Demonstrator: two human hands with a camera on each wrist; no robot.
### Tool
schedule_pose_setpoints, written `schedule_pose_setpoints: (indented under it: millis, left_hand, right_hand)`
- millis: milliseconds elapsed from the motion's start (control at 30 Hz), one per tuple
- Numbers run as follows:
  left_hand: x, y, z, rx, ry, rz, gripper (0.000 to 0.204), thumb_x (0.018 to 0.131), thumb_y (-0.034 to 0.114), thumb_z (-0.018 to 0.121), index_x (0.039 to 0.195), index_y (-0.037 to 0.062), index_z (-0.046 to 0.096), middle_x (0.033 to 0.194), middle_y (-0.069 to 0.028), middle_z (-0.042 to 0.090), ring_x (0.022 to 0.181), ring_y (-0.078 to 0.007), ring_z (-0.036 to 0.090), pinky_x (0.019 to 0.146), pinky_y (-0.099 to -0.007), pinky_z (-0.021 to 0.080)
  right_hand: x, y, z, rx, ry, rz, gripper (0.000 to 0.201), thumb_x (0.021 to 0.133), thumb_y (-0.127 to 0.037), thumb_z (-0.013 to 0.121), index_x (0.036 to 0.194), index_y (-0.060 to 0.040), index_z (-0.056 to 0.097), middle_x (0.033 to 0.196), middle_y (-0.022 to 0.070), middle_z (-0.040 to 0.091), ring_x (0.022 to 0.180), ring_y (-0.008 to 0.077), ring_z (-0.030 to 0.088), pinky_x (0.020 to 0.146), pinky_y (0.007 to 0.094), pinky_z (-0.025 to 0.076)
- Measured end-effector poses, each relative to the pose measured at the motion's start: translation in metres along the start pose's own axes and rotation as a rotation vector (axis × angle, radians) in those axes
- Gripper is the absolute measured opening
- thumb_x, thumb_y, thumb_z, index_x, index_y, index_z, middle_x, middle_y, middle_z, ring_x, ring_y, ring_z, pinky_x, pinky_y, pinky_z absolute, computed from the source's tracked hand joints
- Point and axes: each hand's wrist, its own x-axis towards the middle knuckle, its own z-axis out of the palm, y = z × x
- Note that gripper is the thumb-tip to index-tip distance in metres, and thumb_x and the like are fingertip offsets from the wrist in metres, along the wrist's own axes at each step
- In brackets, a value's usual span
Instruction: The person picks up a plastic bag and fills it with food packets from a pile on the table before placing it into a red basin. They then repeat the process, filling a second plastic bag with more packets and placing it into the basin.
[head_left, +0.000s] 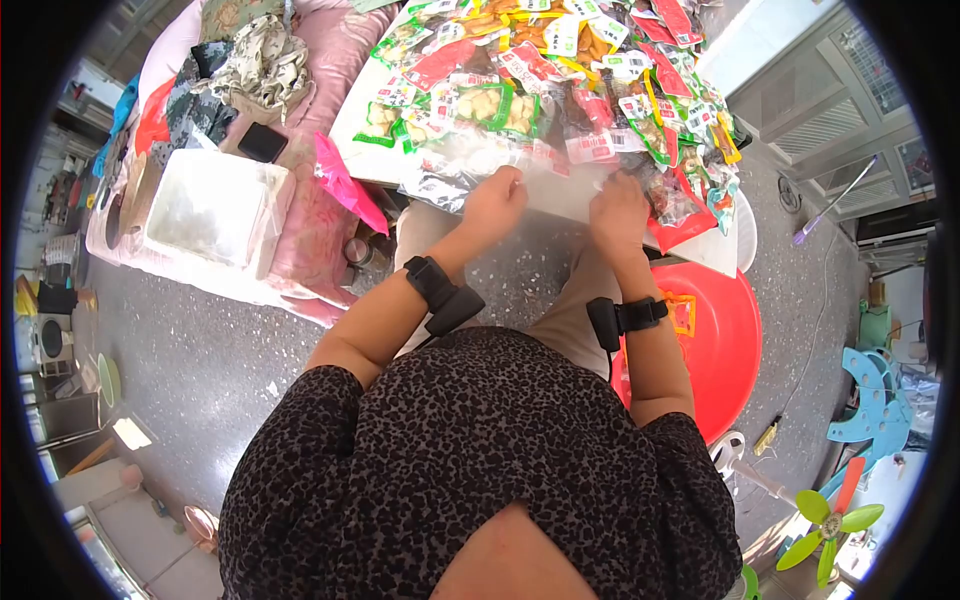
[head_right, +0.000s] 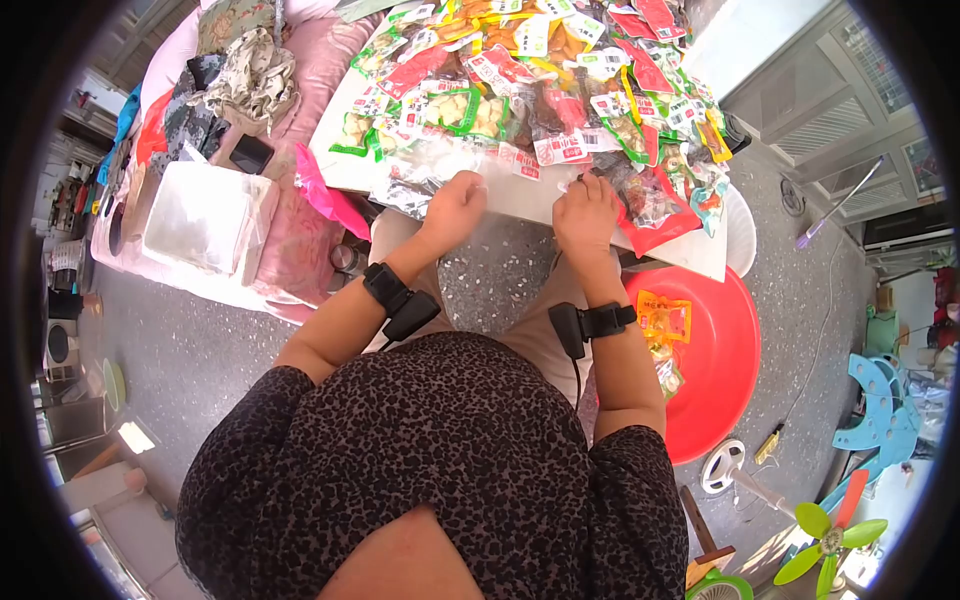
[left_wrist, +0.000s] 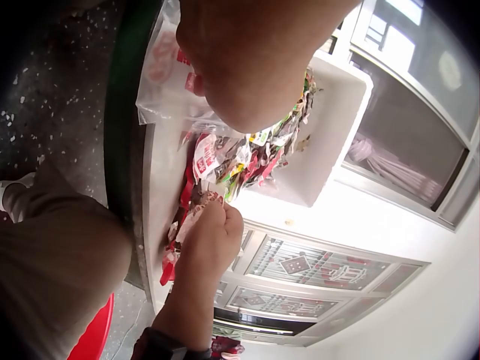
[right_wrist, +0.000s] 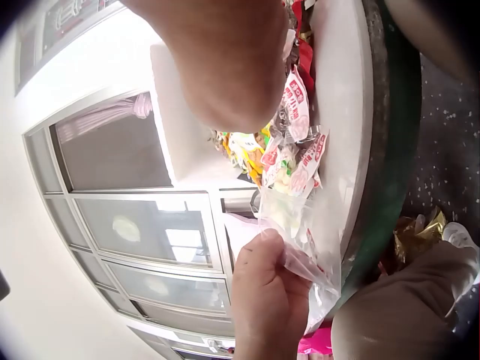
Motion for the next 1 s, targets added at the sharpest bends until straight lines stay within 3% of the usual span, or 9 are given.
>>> schedule_pose_setpoints:
  millis: [167, 367, 500, 533, 667, 767, 800, 1000]
  left_hand:
    - [0.000, 0.005, -0.002, 0.008, -0.008, -0.013, 0.020, 0.074, 0.016, 0.051, 0.089, 0.0035, 0.048, 0.067, -0.0135, 0.054, 0.062, -0.0254, 0.053, 0.057, -0.0328, 0.042]
    - [0.001, 0.005, -0.002, 0.023, -0.014, -0.032, 0.022, 0.073, 0.018, 0.051, 0.090, 0.0037, 0.049, 0.071, -0.0150, 0.055, 0.065, -0.0268, 0.055, 0.059, -0.0339, 0.043]
    - [0.003, 0.009, -0.004, 0.058, -0.030, -0.042, 0.020, 0.073, 0.019, 0.049, 0.088, 0.0042, 0.049, 0.072, -0.0151, 0.056, 0.068, -0.0299, 0.054, 0.060, -0.0374, 0.042]
    - [0.003, 0.011, -0.005, 0.068, -0.039, -0.041, 0.019, 0.073, 0.019, 0.047, 0.086, 0.0044, 0.049, 0.072, -0.0149, 0.056, 0.069, -0.0313, 0.054, 0.061, -0.0390, 0.041]
    - [0.005, 0.015, -0.006, 0.134, -0.019, 0.021, 0.017, 0.074, 0.021, 0.047, 0.079, 0.0040, 0.049, 0.070, -0.0160, 0.055, 0.066, -0.0327, 0.053, 0.059, -0.0404, 0.041]
    - [0.006, 0.018, -0.008, 0.203, -0.032, 0.041, 0.017, 0.074, 0.021, 0.046, 0.074, 0.0040, 0.049, 0.068, -0.0158, 0.055, 0.064, -0.0333, 0.053, 0.057, -0.0416, 0.040]
    - [0.006, 0.019, -0.009, 0.224, -0.032, 0.051, 0.017, 0.074, 0.021, 0.045, 0.073, 0.0041, 0.049, 0.067, -0.0155, 0.055, 0.063, -0.0333, 0.052, 0.056, -0.0420, 0.040]
    - [0.008, 0.025, -0.011, 0.359, -0.071, 0.106, 0.020, 0.075, 0.021, 0.043, 0.070, 0.0031, 0.048, 0.063, -0.0156, 0.054, 0.060, -0.0334, 0.053, 0.055, -0.0423, 0.040]
  right_hand:
    - [0.012, 0.002, -0.033, 0.103, 0.129, -0.039, 0.013, 0.072, -0.010, 0.045, 0.081, -0.0020, 0.048, 0.084, 0.0152, 0.052, 0.077, 0.0318, 0.050, 0.065, 0.0402, 0.041]
    - [0.023, 0.012, -0.078, 0.249, 0.089, 0.243, 0.013, 0.077, -0.010, 0.042, 0.083, 0.0003, 0.046, 0.076, 0.0208, 0.050, 0.073, 0.0350, 0.049, 0.062, 0.0433, 0.038]
    - [0.027, 0.030, -0.089, 0.425, 0.311, 0.220, 0.017, 0.082, -0.014, 0.040, 0.087, 0.0006, 0.048, 0.070, 0.0173, 0.049, 0.061, 0.0307, 0.048, 0.057, 0.0359, 0.039]
    - [0.027, 0.036, -0.091, 0.492, 0.292, 0.299, 0.017, 0.083, -0.013, 0.039, 0.087, 0.0011, 0.049, 0.066, 0.0099, 0.049, 0.057, 0.0192, 0.046, 0.054, 0.0281, 0.038]
    - [0.021, 0.043, -0.101, 0.996, 0.258, 0.672, 0.014, 0.082, -0.009, 0.040, 0.085, 0.0013, 0.049, 0.070, 0.0022, 0.051, 0.059, 0.0079, 0.045, 0.054, 0.0207, 0.038]
    - [0.010, 0.051, -0.082, 1.575, 0.140, 0.786, 0.012, 0.081, -0.007, 0.040, 0.082, -0.0003, 0.049, 0.071, 0.0047, 0.053, 0.060, 0.0102, 0.050, 0.054, 0.0228, 0.042]
    - [0.007, 0.046, -0.082, 1.551, 0.067, 0.833, 0.010, 0.080, -0.008, 0.040, 0.080, -0.0014, 0.048, 0.072, 0.0071, 0.054, 0.061, 0.0140, 0.054, 0.054, 0.0271, 0.046]
    - [-0.024, 0.027, -0.044, 1.705, -0.171, 1.069, 0.012, 0.080, -0.010, 0.040, 0.087, -0.0019, 0.045, 0.078, 0.0095, 0.054, 0.063, 0.0200, 0.055, 0.054, 0.0314, 0.047]
